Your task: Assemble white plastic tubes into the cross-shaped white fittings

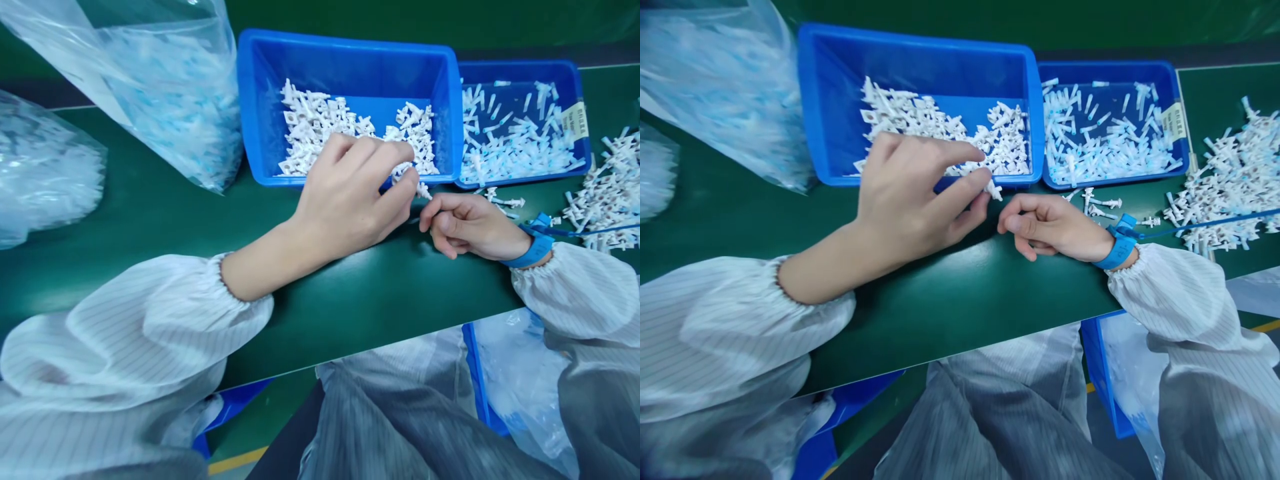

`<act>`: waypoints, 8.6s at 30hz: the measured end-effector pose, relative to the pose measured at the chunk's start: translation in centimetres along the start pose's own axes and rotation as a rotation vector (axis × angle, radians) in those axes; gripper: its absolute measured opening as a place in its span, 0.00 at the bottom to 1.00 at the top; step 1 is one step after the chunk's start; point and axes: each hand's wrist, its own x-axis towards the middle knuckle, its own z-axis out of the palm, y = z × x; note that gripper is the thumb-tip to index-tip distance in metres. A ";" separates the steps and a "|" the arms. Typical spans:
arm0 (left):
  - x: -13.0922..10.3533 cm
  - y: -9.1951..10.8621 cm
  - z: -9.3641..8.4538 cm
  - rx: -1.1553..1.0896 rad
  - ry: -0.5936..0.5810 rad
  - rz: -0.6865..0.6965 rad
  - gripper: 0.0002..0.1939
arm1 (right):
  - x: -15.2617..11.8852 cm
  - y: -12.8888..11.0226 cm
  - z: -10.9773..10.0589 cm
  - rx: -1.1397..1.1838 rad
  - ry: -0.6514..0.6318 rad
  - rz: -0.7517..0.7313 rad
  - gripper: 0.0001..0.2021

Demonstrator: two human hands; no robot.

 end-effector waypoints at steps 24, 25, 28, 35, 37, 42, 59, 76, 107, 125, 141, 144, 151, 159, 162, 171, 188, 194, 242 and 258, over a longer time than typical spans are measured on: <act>0.2 -0.2 -3.3 0.398 0.148 0.184 0.11 | -0.2 -0.6 -0.1 -0.244 -0.043 0.006 0.20; 0.1 0.2 -3.4 0.386 0.140 0.199 0.11 | -0.2 -0.5 -0.1 -0.225 -0.045 -0.009 0.21; -0.5 1.7 -2.5 0.309 0.080 0.213 0.11 | -0.3 -0.4 -0.2 -0.172 -0.060 -0.058 0.25; -2.2 2.9 0.3 0.348 0.002 0.362 0.10 | 0.0 -0.7 0.0 -0.536 -0.056 -0.100 0.24; -2.6 2.8 0.7 0.345 0.029 0.351 0.10 | 0.0 -0.6 0.0 -0.579 -0.057 -0.095 0.23; -3.3 2.4 1.5 0.192 0.081 0.308 0.05 | -0.1 -0.3 -0.2 -0.643 -0.096 -0.099 0.19; -3.7 1.9 1.8 0.056 0.104 0.241 0.10 | -0.4 -0.9 -0.1 -0.630 -0.122 -0.003 0.13; -3.8 1.9 2.2 0.048 0.108 0.162 0.09 | -0.3 -0.4 -0.2 -0.592 -0.042 -0.034 0.11; -3.9 1.8 1.7 -0.172 0.033 0.201 0.07 | -0.1 -0.7 -0.2 -0.800 -0.035 -0.155 0.21; -3.6 1.8 1.2 -0.478 0.001 0.030 0.08 | -0.3 -0.6 -0.6 -0.885 -0.068 -0.234 0.15; -3.3 1.6 1.4 -0.578 -0.059 -0.013 0.12 | -0.2 -0.5 -0.6 -0.922 -0.066 -0.259 0.14; -3.3 1.5 1.4 -0.599 -0.085 -0.034 0.13 | -0.2 -0.5 -0.5 -0.919 -0.056 -0.240 0.15; -3.3 1.5 1.5 -0.619 -0.064 -0.097 0.13 | -0.2 -0.2 -0.4 -0.897 0.000 -0.212 0.16; -3.4 1.5 1.5 -0.627 -0.089 -0.170 0.14 | 0.0 0.0 -0.4 -0.914 0.030 -0.235 0.19; -3.4 1.5 1.4 -0.642 -0.089 -0.151 0.13 | -0.1 0.0 -0.4 -0.939 0.015 -0.258 0.19; -3.7 1.4 1.7 -0.557 -0.045 -0.008 0.11 | -0.1 0.3 -0.3 -0.959 0.007 -0.263 0.18; -4.1 1.8 2.1 -0.278 -0.001 0.140 0.10 | -0.2 0.3 -0.1 -1.000 -0.016 -0.264 0.14; -4.2 1.9 2.2 -0.240 -0.002 0.162 0.08 | -0.3 0.3 0.1 -1.012 -0.018 -0.271 0.16; -3.2 1.7 2.2 -0.746 -0.079 -0.128 0.07 | -0.2 0.6 0.9 -0.974 0.313 -0.312 0.15; -3.4 1.2 2.5 -0.606 0.148 0.096 0.14 | 0.0 1.7 1.4 -0.349 0.189 -0.306 0.16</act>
